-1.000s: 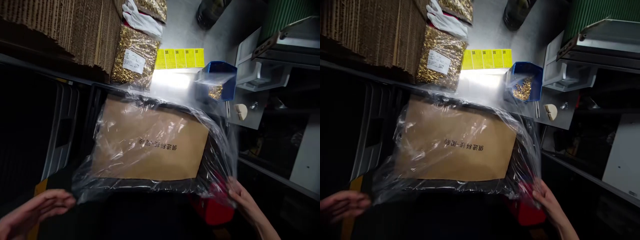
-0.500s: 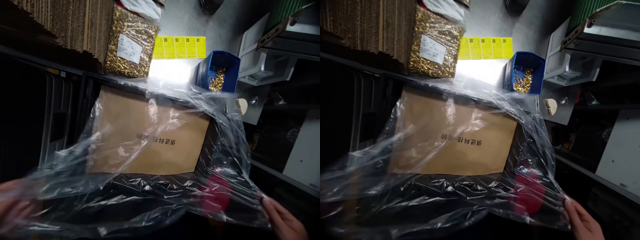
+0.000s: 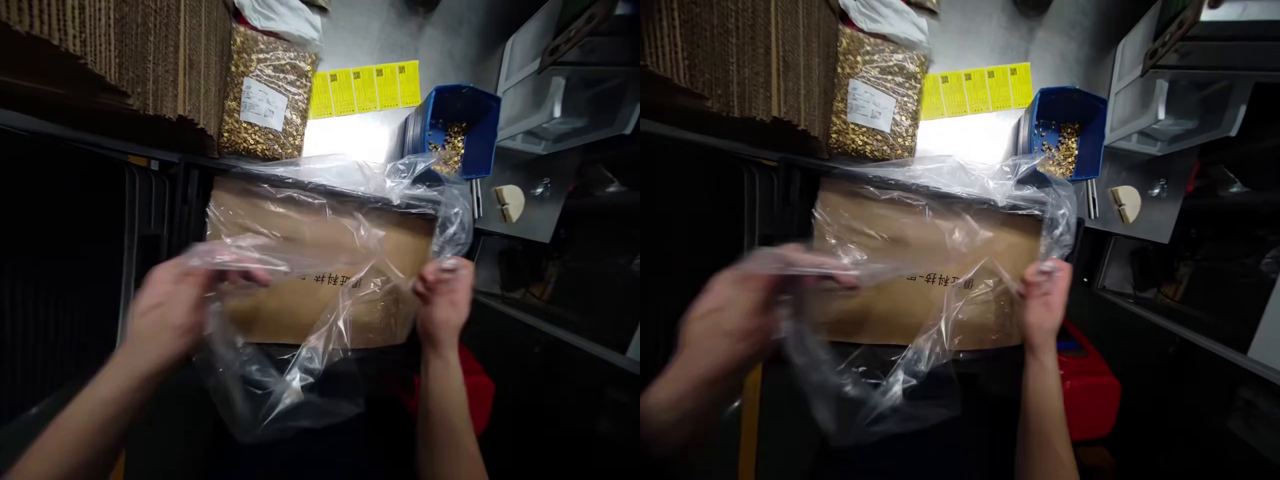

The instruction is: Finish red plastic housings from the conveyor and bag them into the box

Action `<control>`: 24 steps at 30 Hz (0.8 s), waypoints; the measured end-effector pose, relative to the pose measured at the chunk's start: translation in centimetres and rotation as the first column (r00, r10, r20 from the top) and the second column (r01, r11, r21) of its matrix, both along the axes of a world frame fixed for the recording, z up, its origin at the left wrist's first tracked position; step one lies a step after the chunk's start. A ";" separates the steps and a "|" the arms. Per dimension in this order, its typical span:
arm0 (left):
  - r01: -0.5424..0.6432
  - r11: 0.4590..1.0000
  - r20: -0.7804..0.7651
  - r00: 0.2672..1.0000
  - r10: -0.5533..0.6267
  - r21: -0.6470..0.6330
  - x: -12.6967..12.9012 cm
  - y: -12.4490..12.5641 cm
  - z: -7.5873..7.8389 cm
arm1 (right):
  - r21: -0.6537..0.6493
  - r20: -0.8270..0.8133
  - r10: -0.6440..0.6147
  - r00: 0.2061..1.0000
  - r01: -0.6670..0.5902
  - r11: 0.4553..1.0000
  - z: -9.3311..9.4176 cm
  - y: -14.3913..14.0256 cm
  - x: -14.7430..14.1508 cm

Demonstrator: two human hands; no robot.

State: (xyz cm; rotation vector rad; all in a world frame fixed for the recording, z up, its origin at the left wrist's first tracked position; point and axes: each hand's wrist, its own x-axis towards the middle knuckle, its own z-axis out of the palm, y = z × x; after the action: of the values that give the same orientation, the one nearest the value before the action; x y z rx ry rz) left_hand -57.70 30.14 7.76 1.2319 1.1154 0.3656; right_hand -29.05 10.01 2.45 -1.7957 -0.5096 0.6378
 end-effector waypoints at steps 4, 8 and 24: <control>0.465 0.877 -0.028 0.884 -0.466 0.121 7.3 -3.1 -3.2 | -0.261 -0.099 0.491 0.865 -0.499 0.826 0.3 0.1 -6.1; 0.652 0.666 -0.070 0.732 -0.678 0.362 10.5 -5.2 -4.1 | -0.368 -0.193 0.560 0.806 -0.588 0.720 -1.1 0.3 -7.9; 0.507 0.861 0.131 0.852 -0.507 0.041 5.4 -4.4 -10.0 | -0.077 -0.447 0.615 0.650 -0.713 0.697 -2.2 4.3 -2.4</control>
State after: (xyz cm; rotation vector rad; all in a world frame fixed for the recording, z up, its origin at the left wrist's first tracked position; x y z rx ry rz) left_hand -52.34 25.76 -2.21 1.4296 0.6330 0.0452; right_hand -31.43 14.29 0.30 -1.6062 -0.8606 1.6173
